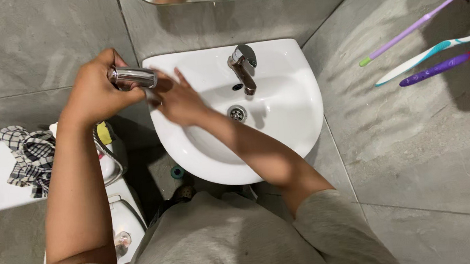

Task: The person cleans a sink and a bidet sprayer by hand using a sponge and a brush.

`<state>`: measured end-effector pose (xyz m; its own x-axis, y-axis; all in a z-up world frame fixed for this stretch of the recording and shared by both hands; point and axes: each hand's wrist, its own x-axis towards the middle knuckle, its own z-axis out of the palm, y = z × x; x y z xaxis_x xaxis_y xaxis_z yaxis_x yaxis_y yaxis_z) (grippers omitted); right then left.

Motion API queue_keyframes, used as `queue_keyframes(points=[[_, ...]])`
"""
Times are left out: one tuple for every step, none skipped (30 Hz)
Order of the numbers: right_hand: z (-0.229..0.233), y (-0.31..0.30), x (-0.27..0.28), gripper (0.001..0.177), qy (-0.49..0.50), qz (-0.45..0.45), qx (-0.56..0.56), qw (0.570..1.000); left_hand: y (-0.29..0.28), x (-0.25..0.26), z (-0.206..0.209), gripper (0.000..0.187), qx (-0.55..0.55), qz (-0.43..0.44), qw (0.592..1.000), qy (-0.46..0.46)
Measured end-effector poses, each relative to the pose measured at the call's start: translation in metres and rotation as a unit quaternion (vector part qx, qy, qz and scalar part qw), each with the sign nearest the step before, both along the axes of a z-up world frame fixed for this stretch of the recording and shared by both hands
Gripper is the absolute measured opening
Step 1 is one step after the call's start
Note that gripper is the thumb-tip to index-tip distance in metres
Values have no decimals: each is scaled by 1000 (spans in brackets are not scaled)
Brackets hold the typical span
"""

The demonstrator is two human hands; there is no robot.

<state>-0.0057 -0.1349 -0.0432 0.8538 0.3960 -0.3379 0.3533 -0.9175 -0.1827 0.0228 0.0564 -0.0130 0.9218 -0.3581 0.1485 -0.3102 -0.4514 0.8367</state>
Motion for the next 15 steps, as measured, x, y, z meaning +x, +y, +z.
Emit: queue_keyframes(points=[[-6, -5, 9, 40, -41, -12, 4, 999, 0, 1, -1, 37, 20, 12, 1000, 5], [-13, -15, 16, 40, -41, -12, 5, 999, 1, 1, -1, 37, 21, 11, 1000, 5], [-21, -29, 20, 50, -106, -29, 52, 993, 3, 2, -1, 38, 8, 7, 1000, -3], [-30, -41, 21, 64, -169, -44, 97, 980, 5, 2, -2, 40, -7, 3, 1000, -11], [-38, -51, 20, 64, -169, -44, 97, 980, 7, 2, -2, 40, -7, 4, 1000, -10], [-44, -62, 17, 66, -165, -88, 89, 978, 7, 3, -2, 39, -12, 3, 1000, -5], [-48, -73, 13, 68, -161, -131, 80, 975, 8, 3, -3, 37, -17, 2, 1000, 1], [-51, -82, 6, 68, -160, -130, 79, 975, 8, 3, -3, 37, -19, 3, 1000, 2], [-53, -90, -5, 71, -147, -178, 58, 971, 7, 3, -3, 38, -24, -2, 1000, 5], [-55, -97, -16, 75, -134, -226, 37, 964, 7, 3, -3, 39, -30, -8, 1000, 7], [-56, -102, -29, 75, -135, -226, 36, 964, 6, 4, -2, 39, -31, -8, 999, 7], [-57, -106, -43, 77, -213, -189, 38, 958, 3, 4, -1, 38, -17, -9, 1000, 0], [-57, -107, -53, 79, -290, -150, 39, 944, -1, 4, 0, 38, -4, -9, 1000, -6], [-55, -104, -59, 79, -291, -151, 37, 944, -6, 5, 2, 38, -5, -11, 1000, -8], [-53, -100, -65, 66, -278, -155, 162, 934, -12, 5, 4, 39, -22, -26, 999, -11]])
